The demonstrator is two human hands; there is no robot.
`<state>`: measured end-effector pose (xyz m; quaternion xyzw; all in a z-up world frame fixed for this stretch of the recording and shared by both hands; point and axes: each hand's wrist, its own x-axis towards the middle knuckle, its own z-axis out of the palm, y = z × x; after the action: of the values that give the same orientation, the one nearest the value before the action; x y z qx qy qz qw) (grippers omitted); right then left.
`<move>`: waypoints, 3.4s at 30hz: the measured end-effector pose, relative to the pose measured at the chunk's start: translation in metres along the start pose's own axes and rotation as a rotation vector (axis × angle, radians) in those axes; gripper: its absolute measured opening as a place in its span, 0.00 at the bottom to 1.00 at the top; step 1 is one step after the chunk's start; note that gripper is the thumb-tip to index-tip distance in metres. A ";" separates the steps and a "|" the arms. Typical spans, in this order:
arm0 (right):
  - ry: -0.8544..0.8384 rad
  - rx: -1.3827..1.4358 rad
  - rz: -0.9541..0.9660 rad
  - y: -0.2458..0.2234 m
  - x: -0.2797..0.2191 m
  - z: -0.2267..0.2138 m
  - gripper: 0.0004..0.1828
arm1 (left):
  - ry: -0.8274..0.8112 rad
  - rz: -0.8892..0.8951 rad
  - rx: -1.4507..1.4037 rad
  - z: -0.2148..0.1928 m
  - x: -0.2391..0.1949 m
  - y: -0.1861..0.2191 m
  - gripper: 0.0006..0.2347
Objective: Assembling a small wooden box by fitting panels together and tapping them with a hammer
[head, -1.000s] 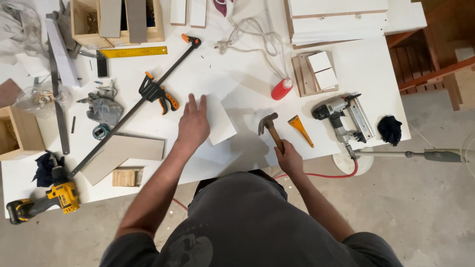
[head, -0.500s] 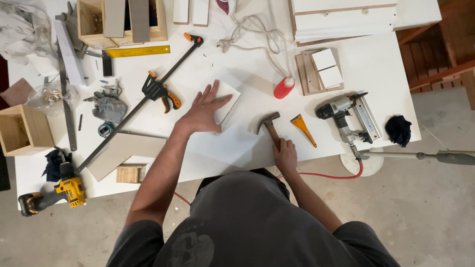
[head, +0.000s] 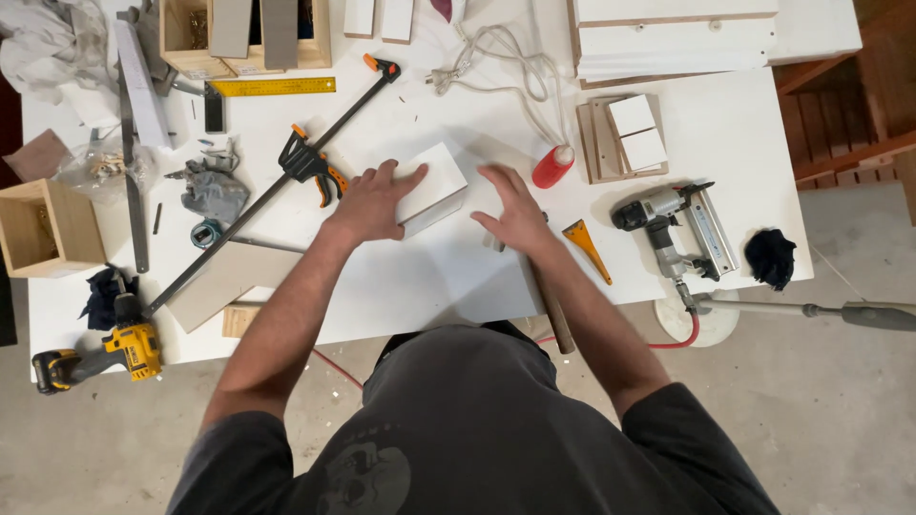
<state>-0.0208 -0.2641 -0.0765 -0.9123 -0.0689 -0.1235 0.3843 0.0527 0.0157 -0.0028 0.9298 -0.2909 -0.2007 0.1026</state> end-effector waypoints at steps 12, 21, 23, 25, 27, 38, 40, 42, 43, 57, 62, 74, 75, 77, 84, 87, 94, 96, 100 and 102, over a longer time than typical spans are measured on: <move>-0.736 -0.279 -0.223 -0.053 0.112 -0.016 0.46 | 0.040 0.028 0.156 -0.004 0.011 -0.045 0.46; -0.764 -0.094 -0.096 -0.042 0.111 -0.005 0.47 | 0.090 0.069 0.277 0.000 0.012 -0.046 0.46; -0.720 -0.123 -0.124 -0.034 0.108 0.001 0.47 | 0.085 0.079 0.268 -0.003 0.011 -0.044 0.45; -0.695 -0.144 -0.142 -0.030 0.105 0.005 0.48 | 0.088 0.078 0.263 -0.005 0.009 -0.042 0.45; -0.667 -0.167 -0.163 -0.029 0.099 0.005 0.49 | 0.094 0.077 0.261 -0.004 0.008 -0.043 0.45; -0.615 -0.554 0.720 0.111 -0.153 0.024 0.43 | 0.295 0.159 0.024 0.042 0.033 -0.069 0.42; -0.583 -0.501 0.749 0.131 -0.165 0.022 0.36 | 0.336 0.165 -0.026 0.047 0.031 -0.066 0.41; -0.550 -0.440 0.784 0.134 -0.172 0.017 0.30 | 0.369 0.174 -0.072 0.049 0.027 -0.065 0.40; -0.516 -0.541 0.581 0.128 -0.174 0.010 0.23 | 0.366 0.177 -0.058 0.049 0.026 -0.064 0.40; -0.482 -0.289 0.273 -0.113 -0.029 -0.042 0.20 | 0.278 0.144 -0.055 0.034 0.032 -0.064 0.43; -0.531 -0.331 0.310 -0.096 -0.025 -0.022 0.21 | 0.275 0.128 -0.028 0.035 0.034 -0.059 0.43; -0.608 -0.366 0.318 -0.109 -0.005 -0.028 0.22 | 0.228 0.127 -0.001 0.023 0.024 -0.049 0.43; -0.621 -0.362 0.328 -0.113 -0.008 -0.030 0.22 | 0.213 0.125 -0.010 0.023 0.018 -0.045 0.43; -0.582 -0.347 0.298 -0.117 0.002 -0.035 0.22 | 0.178 0.089 -0.005 0.008 0.019 -0.044 0.41; -0.610 -0.330 0.324 -0.131 -0.016 -0.035 0.23 | 0.227 0.116 0.028 0.033 0.026 -0.053 0.43; -0.623 -0.345 0.316 -0.118 -0.018 -0.027 0.23 | 0.238 0.104 0.077 0.036 0.029 -0.054 0.45; -0.603 -0.323 0.342 -0.116 -0.015 -0.038 0.25 | 0.275 0.111 0.094 0.043 0.038 -0.059 0.44; -0.627 -0.349 0.353 -0.118 -0.028 -0.034 0.25 | 0.265 0.114 0.093 0.048 0.028 -0.055 0.45; -0.620 -0.338 0.302 -0.114 -0.020 -0.027 0.24 | 0.264 0.100 0.120 0.039 0.032 -0.060 0.45; -0.610 -0.323 0.312 -0.107 -0.021 -0.030 0.24 | 0.279 0.115 0.135 0.044 0.036 -0.060 0.45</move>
<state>-0.0699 -0.2113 0.0109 -0.9555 -0.0202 0.2046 0.2116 0.0904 0.0400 -0.0716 0.9353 -0.3392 -0.0434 0.0906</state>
